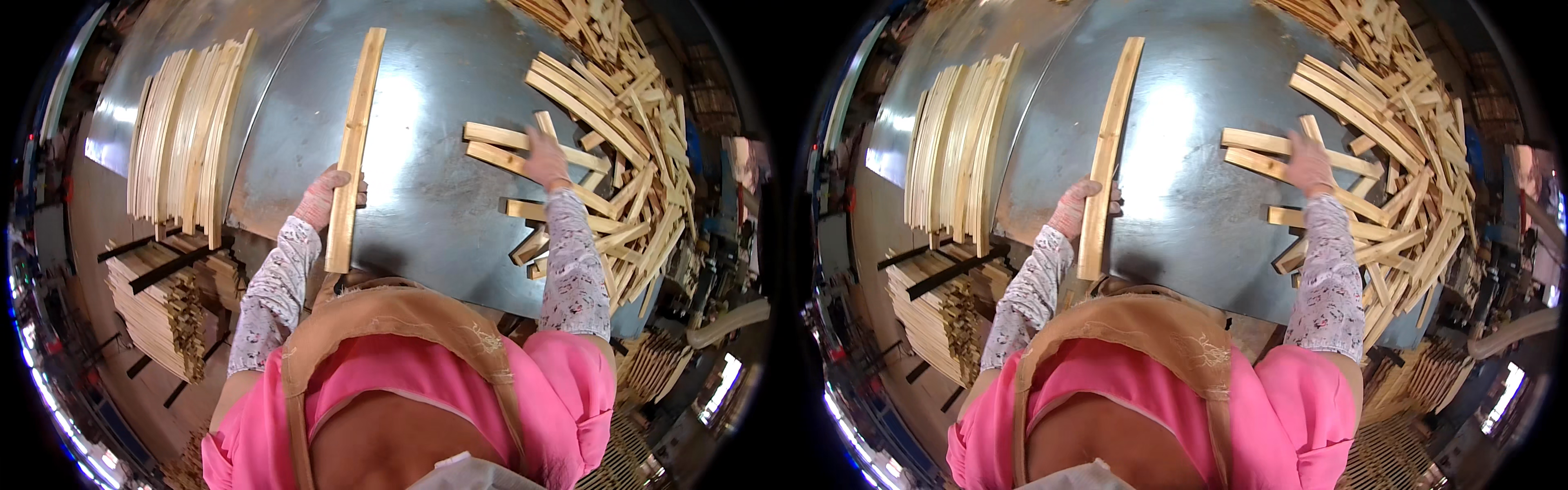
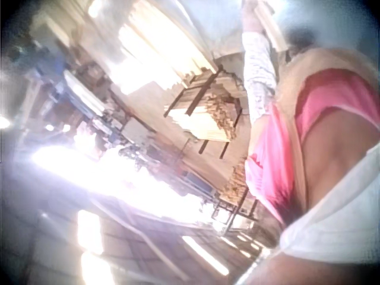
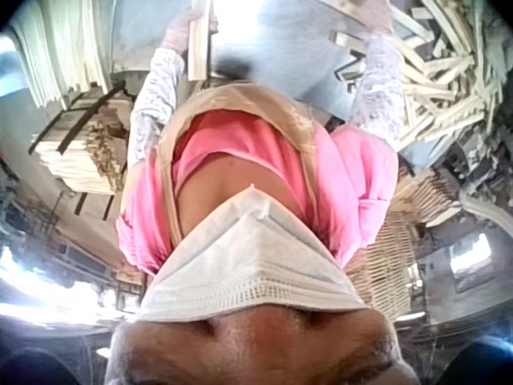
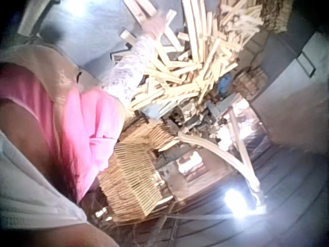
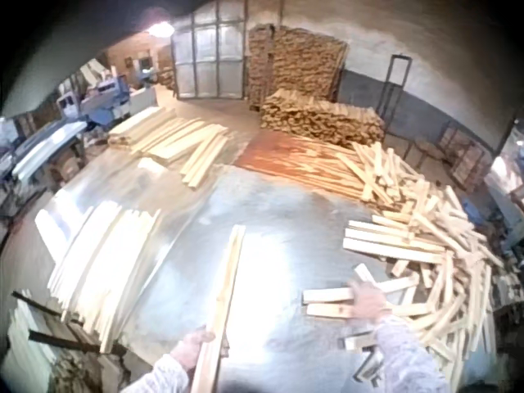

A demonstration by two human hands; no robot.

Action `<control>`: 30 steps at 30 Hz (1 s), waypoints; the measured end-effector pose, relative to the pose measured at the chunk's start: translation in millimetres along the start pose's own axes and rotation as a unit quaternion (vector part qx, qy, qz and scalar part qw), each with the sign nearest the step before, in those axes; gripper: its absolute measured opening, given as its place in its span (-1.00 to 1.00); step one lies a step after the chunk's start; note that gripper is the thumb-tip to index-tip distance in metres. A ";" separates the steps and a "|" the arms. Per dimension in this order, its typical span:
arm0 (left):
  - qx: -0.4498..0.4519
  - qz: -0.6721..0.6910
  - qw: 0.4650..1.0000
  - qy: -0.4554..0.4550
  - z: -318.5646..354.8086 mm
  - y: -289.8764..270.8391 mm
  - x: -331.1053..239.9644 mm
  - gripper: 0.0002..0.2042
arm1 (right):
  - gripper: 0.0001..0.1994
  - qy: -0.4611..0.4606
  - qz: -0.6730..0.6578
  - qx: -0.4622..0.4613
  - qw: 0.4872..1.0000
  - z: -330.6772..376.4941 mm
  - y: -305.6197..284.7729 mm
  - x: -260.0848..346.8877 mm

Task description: The person repeatedly picks up thin wooden sticks from a metal table, aligns them into neat stacks, and places the stacks onto a nearby rack. The process involves gathering sticks, arranging them side-by-side, and transferring the bundles to a storage area.

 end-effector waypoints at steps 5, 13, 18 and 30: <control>-0.002 0.100 0.995 -0.004 18.4 -33.2 -5.2 -0.52 | -0.38 0.111 0.050 0.136 0.983 -27.8 29.4 -55.1; 0.102 0.192 0.974 -0.058 31.0 -29.4 3.4 -0.46 | -0.42 -0.054 -0.121 0.105 0.986 -89.7 -44.1 164.6; 0.087 0.167 0.981 -0.038 -0.4 17.7 53.0 -0.36 | -0.78 -0.184 -0.185 -0.043 0.965 -107.5 -1.2 311.4; 0.107 0.029 0.989 -0.101 -18.8 39.4 60.2 -0.24 | -0.50 0.066 0.087 -0.040 0.993 86.5 32.9 -36.0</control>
Point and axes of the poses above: each hand's wrist, its own z-axis away from the middle knuckle, its own y-axis out of the palm, x = y × z, the point moved 8 cm from there along -z, towards the middle knuckle, and after that the axes turned 15 degrees about x, right-handed, at the moved point
